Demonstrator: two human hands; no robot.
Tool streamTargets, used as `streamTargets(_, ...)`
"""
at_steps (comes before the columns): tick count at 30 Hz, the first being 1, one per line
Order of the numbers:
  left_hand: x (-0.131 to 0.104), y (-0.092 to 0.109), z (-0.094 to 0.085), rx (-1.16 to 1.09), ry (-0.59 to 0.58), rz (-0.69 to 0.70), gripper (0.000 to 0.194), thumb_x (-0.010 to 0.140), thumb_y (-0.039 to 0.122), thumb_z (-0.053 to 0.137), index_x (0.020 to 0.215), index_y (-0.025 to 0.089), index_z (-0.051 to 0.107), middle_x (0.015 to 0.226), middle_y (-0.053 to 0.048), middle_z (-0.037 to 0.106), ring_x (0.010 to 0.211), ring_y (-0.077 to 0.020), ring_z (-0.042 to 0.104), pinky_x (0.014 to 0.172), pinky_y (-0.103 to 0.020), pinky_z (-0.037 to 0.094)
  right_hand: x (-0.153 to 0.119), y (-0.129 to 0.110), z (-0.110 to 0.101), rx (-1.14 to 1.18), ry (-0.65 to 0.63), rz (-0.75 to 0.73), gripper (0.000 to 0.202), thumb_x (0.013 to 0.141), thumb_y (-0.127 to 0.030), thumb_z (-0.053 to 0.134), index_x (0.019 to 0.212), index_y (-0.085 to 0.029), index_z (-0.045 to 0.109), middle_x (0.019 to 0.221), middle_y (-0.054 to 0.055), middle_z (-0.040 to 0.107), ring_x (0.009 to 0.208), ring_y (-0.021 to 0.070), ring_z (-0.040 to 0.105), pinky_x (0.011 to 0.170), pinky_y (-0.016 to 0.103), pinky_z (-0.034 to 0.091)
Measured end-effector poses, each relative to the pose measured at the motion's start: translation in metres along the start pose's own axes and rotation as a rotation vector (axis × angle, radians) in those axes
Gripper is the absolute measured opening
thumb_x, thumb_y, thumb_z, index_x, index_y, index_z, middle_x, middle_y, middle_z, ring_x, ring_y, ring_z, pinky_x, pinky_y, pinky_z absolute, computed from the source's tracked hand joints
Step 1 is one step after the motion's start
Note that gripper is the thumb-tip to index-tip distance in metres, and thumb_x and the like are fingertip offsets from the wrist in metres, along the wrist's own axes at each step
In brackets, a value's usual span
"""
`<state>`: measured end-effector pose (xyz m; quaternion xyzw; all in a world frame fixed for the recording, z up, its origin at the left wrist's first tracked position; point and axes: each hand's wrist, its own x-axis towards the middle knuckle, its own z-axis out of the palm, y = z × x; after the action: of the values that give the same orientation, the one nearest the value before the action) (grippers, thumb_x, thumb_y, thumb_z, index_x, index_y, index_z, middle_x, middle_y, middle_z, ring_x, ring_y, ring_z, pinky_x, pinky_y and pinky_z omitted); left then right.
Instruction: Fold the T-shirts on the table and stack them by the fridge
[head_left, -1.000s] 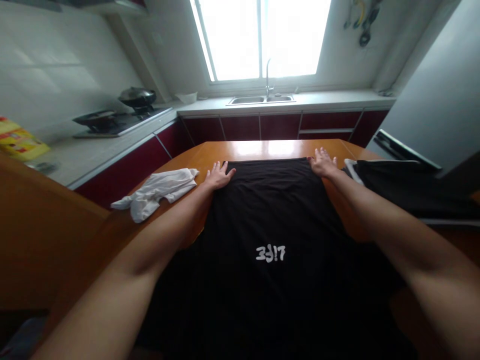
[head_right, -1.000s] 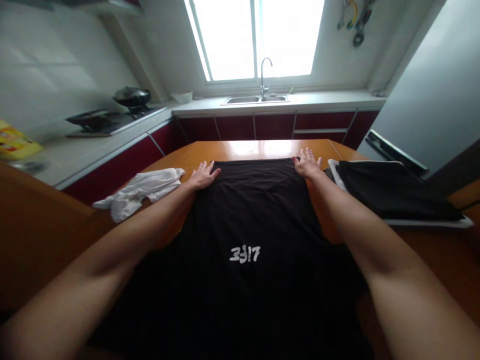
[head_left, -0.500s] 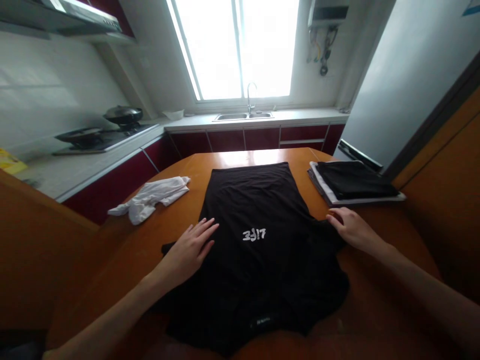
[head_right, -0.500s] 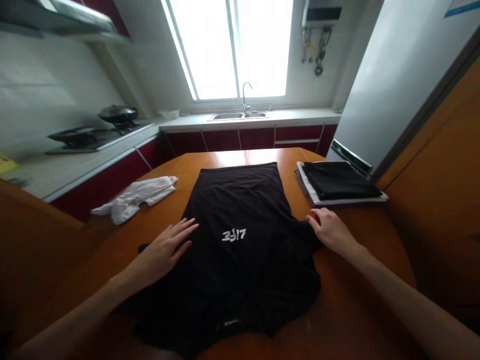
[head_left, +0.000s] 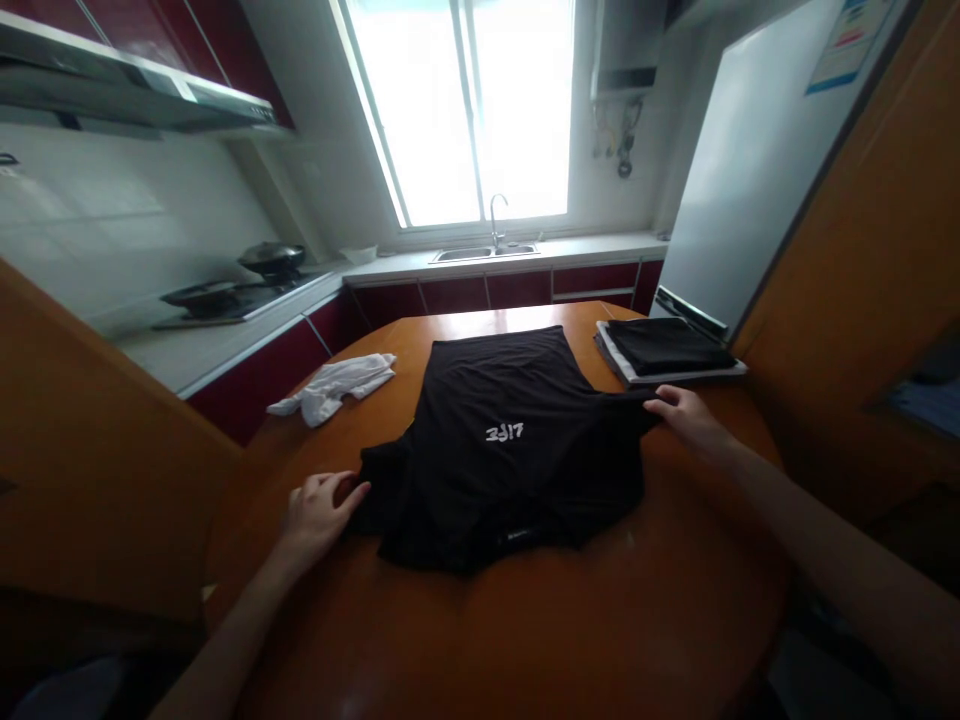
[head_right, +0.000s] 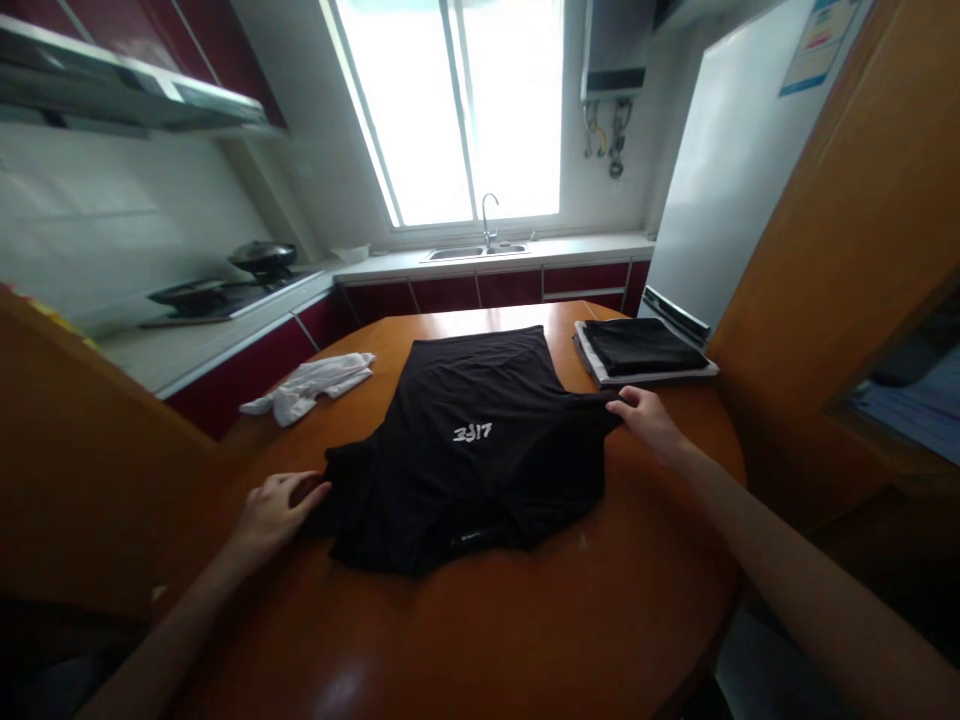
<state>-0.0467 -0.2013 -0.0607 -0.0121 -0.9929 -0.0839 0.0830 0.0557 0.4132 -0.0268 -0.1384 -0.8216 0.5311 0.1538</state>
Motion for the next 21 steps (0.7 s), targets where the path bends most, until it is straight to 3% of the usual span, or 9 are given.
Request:
streamTargets(3,-0.01,0.013,0.002,0.009,0.064,0.037,0.07,0.083,0.066,0.042,0.12,0.013,0.07,0.124,-0.017,0.062,0.112,-0.0371,0.058,0.097,-0.046,0.048,0.005,-0.006,-0.001,0.054,0.101,-0.013,0.036,0.068,-0.052,0.073,0.071,-0.022,0.054,0.066,-0.001,0.059,0.065,0.0172,0.057,0.056,0.026,0.044)
streamTargets(5,-0.015,0.017,0.003,0.016,0.11,0.065,0.066,0.085,0.063,0.043,0.12,0.014,0.07,0.124,-0.017,0.061,0.11,-0.0367,0.058,0.094,-0.046,0.048,0.009,-0.006,-0.002,0.03,0.125,-0.022,0.039,0.065,-0.052,0.079,0.077,-0.021,0.059,0.075,0.002,0.065,0.076,0.0206,0.063,0.062,0.027,0.049)
streamTargets(8,-0.02,0.016,0.003,-0.009,0.154,0.118,0.058,0.09,0.058,0.044,0.119,0.015,0.07,0.12,-0.015,0.062,0.106,-0.034,0.058,0.094,-0.045,0.048,0.013,-0.002,-0.006,0.064,-0.062,0.037,0.05,0.059,-0.043,0.087,0.098,-0.019,0.067,0.099,0.008,0.073,0.094,0.0253,0.068,0.075,0.03,0.056)
streamTargets(10,-0.024,0.014,0.004,-0.035,0.185,0.14,0.054,0.091,0.054,0.045,0.118,0.015,0.07,0.116,-0.015,0.062,0.104,-0.0335,0.059,0.094,-0.046,0.049,0.012,0.002,-0.012,0.091,-0.157,0.085,0.059,0.055,-0.035,0.09,0.108,-0.019,0.067,0.107,0.01,0.074,0.096,0.0264,0.07,0.077,0.032,0.058)
streamTargets(13,-0.028,0.015,0.004,-0.167,0.219,0.166,0.045,0.088,0.046,0.051,0.114,0.015,0.07,0.106,-0.013,0.062,0.096,-0.0307,0.062,0.09,-0.045,0.052,0.006,0.008,-0.022,0.051,-0.056,0.134,0.061,0.056,-0.031,0.09,0.111,-0.019,0.067,0.106,0.012,0.074,0.088,0.0267,0.071,0.067,0.032,0.059)
streamTargets(16,-0.029,0.019,0.001,-0.343,0.223,0.238,0.033,0.086,0.035,0.053,0.109,0.018,0.07,0.101,-0.009,0.06,0.081,-0.0233,0.064,0.082,-0.038,0.055,0.001,0.013,-0.031,-0.032,0.036,0.184,0.057,0.063,-0.039,0.086,0.113,-0.019,0.068,0.101,0.013,0.075,0.078,0.027,0.071,0.058,0.033,0.057)
streamTargets(21,-0.024,0.019,-0.007,-0.394,0.283,0.331,0.021,0.086,0.029,0.052,0.088,0.02,0.071,0.098,-0.009,0.061,0.087,-0.0238,0.065,0.079,-0.036,0.056,0.004,0.036,-0.033,-0.33,0.145,0.07,0.036,0.065,-0.029,0.081,0.097,-0.018,0.07,0.101,0.014,0.074,0.09,0.0302,0.071,0.078,0.039,0.058)
